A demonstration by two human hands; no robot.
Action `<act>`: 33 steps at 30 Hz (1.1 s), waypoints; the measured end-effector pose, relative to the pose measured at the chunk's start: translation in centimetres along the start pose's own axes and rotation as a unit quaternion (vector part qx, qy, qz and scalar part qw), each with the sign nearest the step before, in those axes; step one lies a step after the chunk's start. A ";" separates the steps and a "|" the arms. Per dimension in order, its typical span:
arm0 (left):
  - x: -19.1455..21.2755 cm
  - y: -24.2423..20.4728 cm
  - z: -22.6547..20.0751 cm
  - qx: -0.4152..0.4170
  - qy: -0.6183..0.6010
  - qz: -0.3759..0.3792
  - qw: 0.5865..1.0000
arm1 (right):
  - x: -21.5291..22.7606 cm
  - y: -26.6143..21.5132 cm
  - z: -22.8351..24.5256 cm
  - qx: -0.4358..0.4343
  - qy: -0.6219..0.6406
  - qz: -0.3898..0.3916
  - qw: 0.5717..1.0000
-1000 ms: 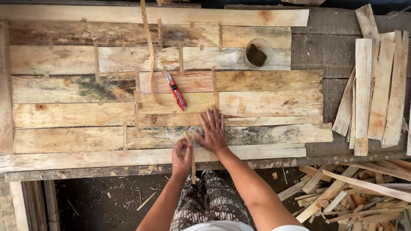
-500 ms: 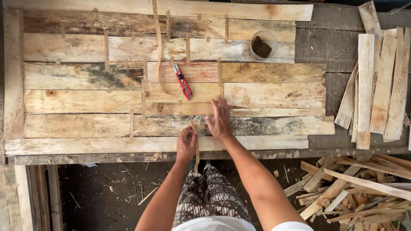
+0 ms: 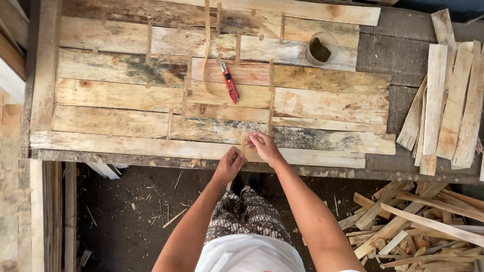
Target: Applying paper tape to the joints and edges of wooden planks on a workbench.
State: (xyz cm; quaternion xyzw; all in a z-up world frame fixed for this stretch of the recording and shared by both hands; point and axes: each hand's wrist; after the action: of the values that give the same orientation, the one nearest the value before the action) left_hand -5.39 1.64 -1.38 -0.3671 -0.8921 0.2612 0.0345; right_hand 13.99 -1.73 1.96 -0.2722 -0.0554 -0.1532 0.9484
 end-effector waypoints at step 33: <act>1.5 -2.0 1.4 0.215 0.125 -0.107 0.963 | -1.8 -0.5 -2.5 0.157 -0.164 0.060 0.972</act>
State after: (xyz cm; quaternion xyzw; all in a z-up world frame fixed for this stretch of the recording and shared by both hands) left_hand -8.07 0.84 -1.84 -0.2831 -0.8378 0.3935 0.2513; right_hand 12.20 -3.00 -0.29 -0.1440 -0.2169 -0.0390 0.9647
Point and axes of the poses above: each hand's wrist, its own y-axis towards the middle knuckle, its own x-axis out of the back of the hand, z = x × y, and after that the axes turned 6 degrees about x, right-handed
